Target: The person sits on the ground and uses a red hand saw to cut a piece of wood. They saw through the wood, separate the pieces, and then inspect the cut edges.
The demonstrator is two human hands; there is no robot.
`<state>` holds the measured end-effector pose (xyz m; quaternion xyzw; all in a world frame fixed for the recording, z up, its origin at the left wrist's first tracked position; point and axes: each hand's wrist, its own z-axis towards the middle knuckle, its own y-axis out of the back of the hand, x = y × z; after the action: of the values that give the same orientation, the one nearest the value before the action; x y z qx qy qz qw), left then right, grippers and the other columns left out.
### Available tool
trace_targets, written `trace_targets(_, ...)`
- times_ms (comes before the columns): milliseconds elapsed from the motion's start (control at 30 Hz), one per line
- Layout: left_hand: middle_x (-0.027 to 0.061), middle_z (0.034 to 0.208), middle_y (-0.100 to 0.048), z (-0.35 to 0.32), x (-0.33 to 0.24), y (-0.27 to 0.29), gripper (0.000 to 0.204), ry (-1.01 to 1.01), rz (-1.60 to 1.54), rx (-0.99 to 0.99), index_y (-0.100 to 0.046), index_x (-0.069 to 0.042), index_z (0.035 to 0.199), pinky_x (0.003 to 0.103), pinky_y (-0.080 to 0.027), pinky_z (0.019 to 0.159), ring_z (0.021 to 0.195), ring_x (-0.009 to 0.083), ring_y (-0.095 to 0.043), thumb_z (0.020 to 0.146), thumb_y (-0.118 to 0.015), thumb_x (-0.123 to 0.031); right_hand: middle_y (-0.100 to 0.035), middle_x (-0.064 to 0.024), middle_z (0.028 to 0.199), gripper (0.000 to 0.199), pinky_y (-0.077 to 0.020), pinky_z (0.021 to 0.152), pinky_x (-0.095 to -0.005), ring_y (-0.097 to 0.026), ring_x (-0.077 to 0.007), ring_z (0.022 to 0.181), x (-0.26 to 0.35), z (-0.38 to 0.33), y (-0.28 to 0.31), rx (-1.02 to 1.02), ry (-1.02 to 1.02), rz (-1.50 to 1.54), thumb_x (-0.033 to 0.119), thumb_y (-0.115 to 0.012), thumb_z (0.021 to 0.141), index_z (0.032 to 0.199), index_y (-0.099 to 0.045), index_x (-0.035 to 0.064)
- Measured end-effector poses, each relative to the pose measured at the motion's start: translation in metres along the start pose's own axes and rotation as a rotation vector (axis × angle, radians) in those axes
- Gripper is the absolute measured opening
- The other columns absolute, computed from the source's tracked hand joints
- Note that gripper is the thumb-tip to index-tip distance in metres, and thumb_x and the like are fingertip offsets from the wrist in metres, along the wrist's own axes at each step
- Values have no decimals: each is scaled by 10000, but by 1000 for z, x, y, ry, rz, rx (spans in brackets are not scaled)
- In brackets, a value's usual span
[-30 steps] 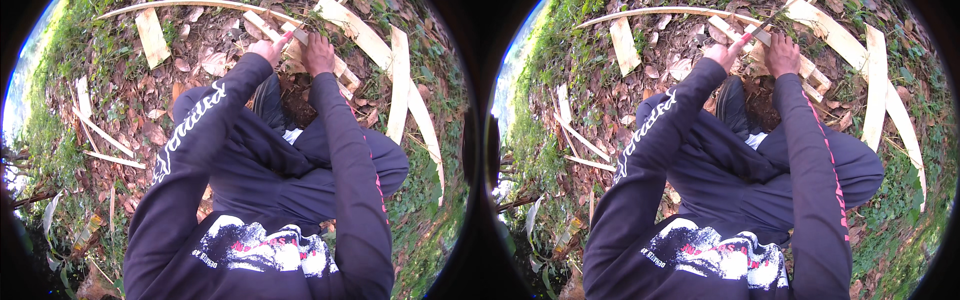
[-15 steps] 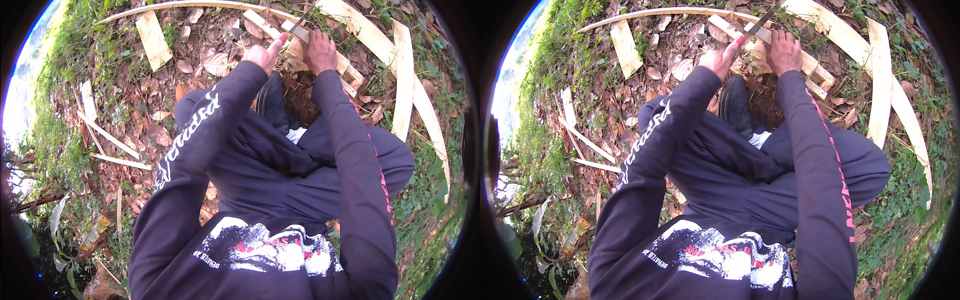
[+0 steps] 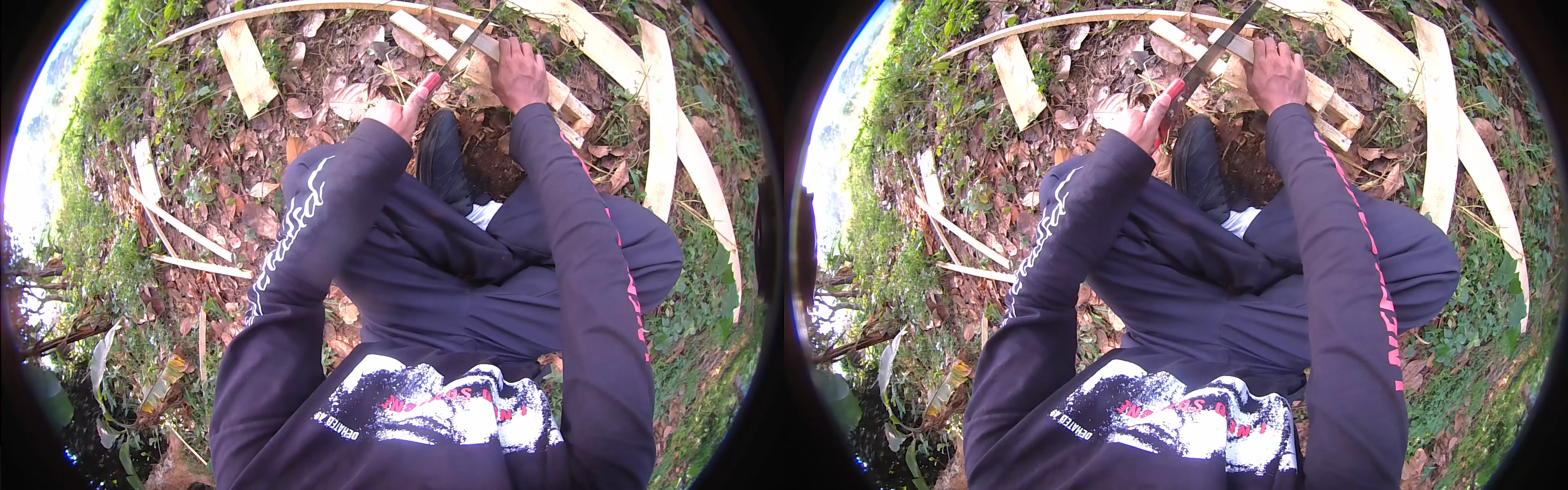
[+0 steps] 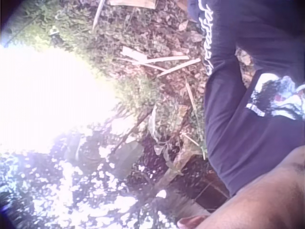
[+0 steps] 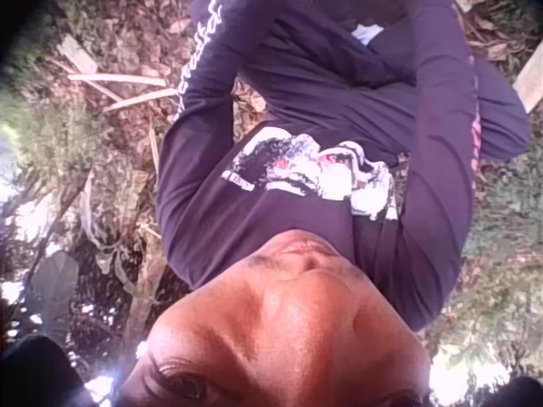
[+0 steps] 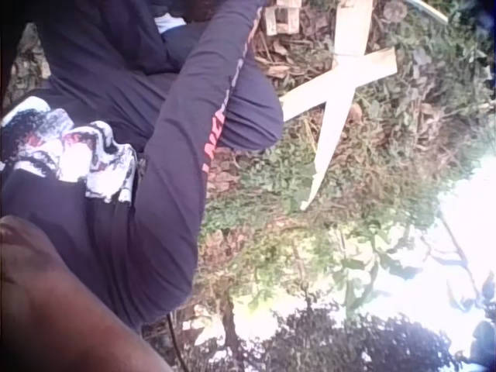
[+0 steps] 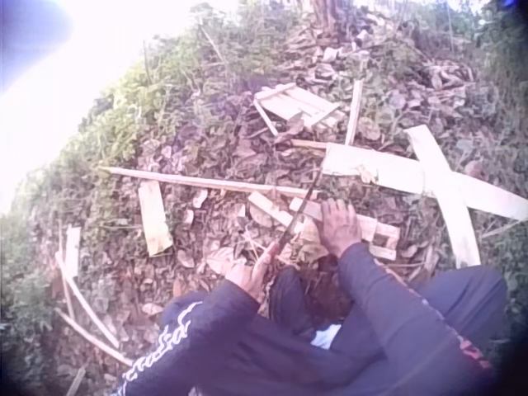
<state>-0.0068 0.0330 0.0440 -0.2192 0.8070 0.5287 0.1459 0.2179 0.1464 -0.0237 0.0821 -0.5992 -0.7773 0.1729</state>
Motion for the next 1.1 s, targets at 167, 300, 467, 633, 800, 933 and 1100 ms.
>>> trace_targets(167,274,758,-639,8,-7,-2,640,39,-57,-52,-663,-47,1098,498,-517,664,723,432,-654,985,-322,-577,-568,-72,1085,374,-431,863,-397,-540,-242,1044,-3,2,5,10,31,11,351,-572,909,1148,-550,65)
trace_targets(300,345,891,-640,63,-45,-5,845,147,-177,-103,-672,107,909,485,-509,816,879,454,-651,908,-384,-687,-560,-60,1070,359,-430,843,-384,-541,-230,1019,0,0,13,24,29,28,355,-588,895,1111,-544,71)
trace_targets(467,316,863,-645,78,-61,6,718,-48,-62,-178,-689,7,997,511,-505,788,856,447,-648,930,-387,-641,-565,-56,1061,373,-429,824,-377,-541,-228,1000,6,1,11,31,18,6,359,-598,887,1118,-546,72)
trace_targets(633,284,772,-635,26,-13,-6,575,-51,97,-63,-622,-96,1200,507,-514,708,778,426,-655,983,-339,-548,-568,-66,1063,378,-426,858,-391,-539,-239,1030,6,0,5,30,18,9,355,-584,901,1142,-541,67)
trace_targets(800,326,816,-640,-13,8,-1,850,180,-86,75,-681,86,913,506,-511,753,838,465,-649,945,-293,-670,-560,-77,1087,369,-420,902,-401,-527,-248,1081,8,-1,10,54,25,17,350,-568,916,1146,-537,63)
trace_targets(933,338,852,-640,4,-27,5,869,220,-150,-72,-678,98,892,492,-513,785,863,460,-650,912,-346,-705,-564,-87,1065,376,-430,862,-405,-539,-261,1030,10,-2,19,41,24,29,335,-565,912,1163,-536,56)
trace_targets(1100,315,958,-642,61,-56,6,631,127,-129,-186,-603,9,1171,485,-525,778,880,436,-652,965,-407,-554,-572,-52,1085,413,-439,827,-382,-551,-231,1004,29,-4,27,73,40,4,363,-589,894,1181,-540,69)
